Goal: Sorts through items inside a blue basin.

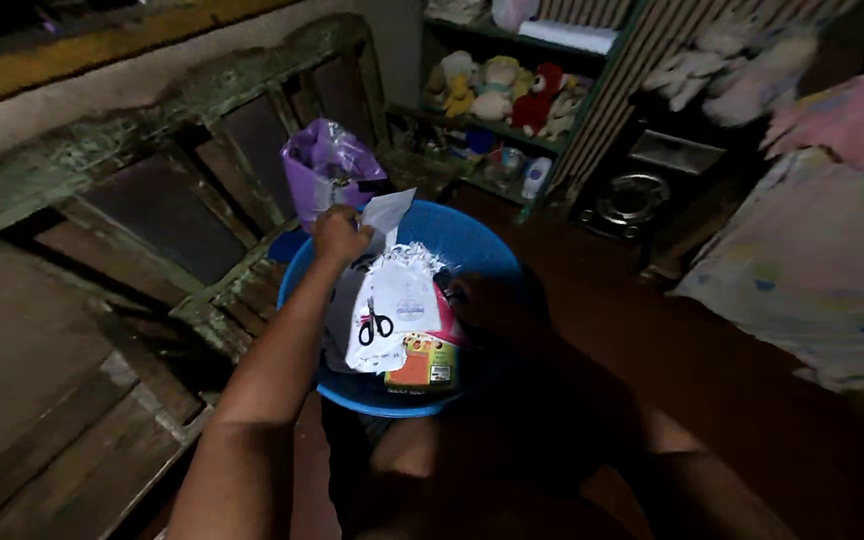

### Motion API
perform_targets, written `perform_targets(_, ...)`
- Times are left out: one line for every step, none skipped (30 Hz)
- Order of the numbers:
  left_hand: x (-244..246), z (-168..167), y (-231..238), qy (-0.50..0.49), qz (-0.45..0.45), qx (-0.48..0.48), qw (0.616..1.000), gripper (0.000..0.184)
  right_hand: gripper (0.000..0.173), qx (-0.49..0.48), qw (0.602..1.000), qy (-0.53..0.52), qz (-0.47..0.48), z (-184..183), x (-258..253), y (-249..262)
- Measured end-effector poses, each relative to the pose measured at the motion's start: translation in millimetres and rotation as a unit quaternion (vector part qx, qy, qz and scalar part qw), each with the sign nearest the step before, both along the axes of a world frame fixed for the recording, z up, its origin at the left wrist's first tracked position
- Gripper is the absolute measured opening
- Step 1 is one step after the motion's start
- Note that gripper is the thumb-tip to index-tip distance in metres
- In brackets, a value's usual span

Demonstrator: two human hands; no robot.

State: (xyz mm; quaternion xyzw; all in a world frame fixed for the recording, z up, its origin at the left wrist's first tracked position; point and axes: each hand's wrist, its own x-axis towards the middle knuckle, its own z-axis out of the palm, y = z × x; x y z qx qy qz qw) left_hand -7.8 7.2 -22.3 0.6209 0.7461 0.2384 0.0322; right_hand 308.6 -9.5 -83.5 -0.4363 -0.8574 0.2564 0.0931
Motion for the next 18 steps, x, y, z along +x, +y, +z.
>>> perform_targets(2,3,2,-0.005,0.007,-0.011,1.0,0.034,0.033,0.015,0.999,-0.011,0.036,7,-8,2)
perform_targets(3,7,5,-0.015,0.018,-0.031,0.999,0.035,0.034,0.031,0.996,-0.029,0.073,15,-19,2)
perform_targets(4,10,8,-0.029,0.028,-0.055,0.998,0.036,0.036,0.04,0.993,-0.046,0.106,23,-34,1)
perform_targets(4,13,10,-0.041,0.035,-0.077,0.996,0.038,0.038,0.043,0.989,-0.056,0.132,30,-52,-3)
perform_targets(4,14,11,-0.055,0.039,-0.093,0.993,0.04,0.042,0.03,0.985,-0.071,0.154,39,-72,-11)
perform_targets(5,13,10,-0.065,0.041,-0.097,0.992,0.043,0.047,0.02,0.983,-0.075,0.166,43,-91,-20)
perform_targets(5,10,9,-0.066,0.042,-0.092,0.993,0.044,0.053,0.011,0.984,-0.064,0.168,43,-108,-29)
perform_targets(5,6,7,-0.06,0.042,-0.084,0.994,0.046,0.062,0.009,0.985,-0.059,0.161,35,-123,-36)
perform_targets(4,2,5,-0.048,0.039,-0.076,0.995,0.048,0.069,0.014,0.987,-0.058,0.151,26,-134,-41)
perform_targets(1,-3,5,-0.035,0.033,-0.069,0.996,0.049,0.074,0.022,0.987,-0.06,0.145,15,-142,-44)
perform_targets(-2,-5,5,-0.029,0.024,-0.06,0.998,0.048,0.076,0.036,0.986,-0.062,0.148,2,-147,-44)
perform_targets(-4,-7,4,-0.023,0.016,-0.049,0.998,0.046,0.075,0.054,0.985,-0.059,0.156,-9,-149,-44)
perform_targets(-5,-7,2,-0.018,0.009,-0.038,0.999,0.045,0.072,0.068,0.982,-0.052,0.167,-16,-150,-44)
perform_targets(-7,-5,-1,-0.016,0.005,-0.026,1.0,0.044,0.07,0.078,0.98,-0.046,0.176,-18,-148,-43)
perform_targets(-9,-5,-3,-0.016,0.0,-0.009,1.0,0.043,0.069,0.081,0.979,-0.04,0.182,-17,-145,-43)
perform_targets(-10,-6,-6,-0.019,-0.003,0.014,1.0,0.042,0.069,0.077,0.98,-0.03,0.182,-15,-140,-42)
perform_targets(-10,-8,-8,-0.023,-0.007,0.043,0.999,0.041,0.068,0.071,0.981,-0.017,0.179,-14,-135,-41)
perform_targets(-9,-7,-10,-0.032,-0.012,0.073,0.997,0.041,0.067,0.055,0.984,-0.002,0.171,-12,-128,-39)
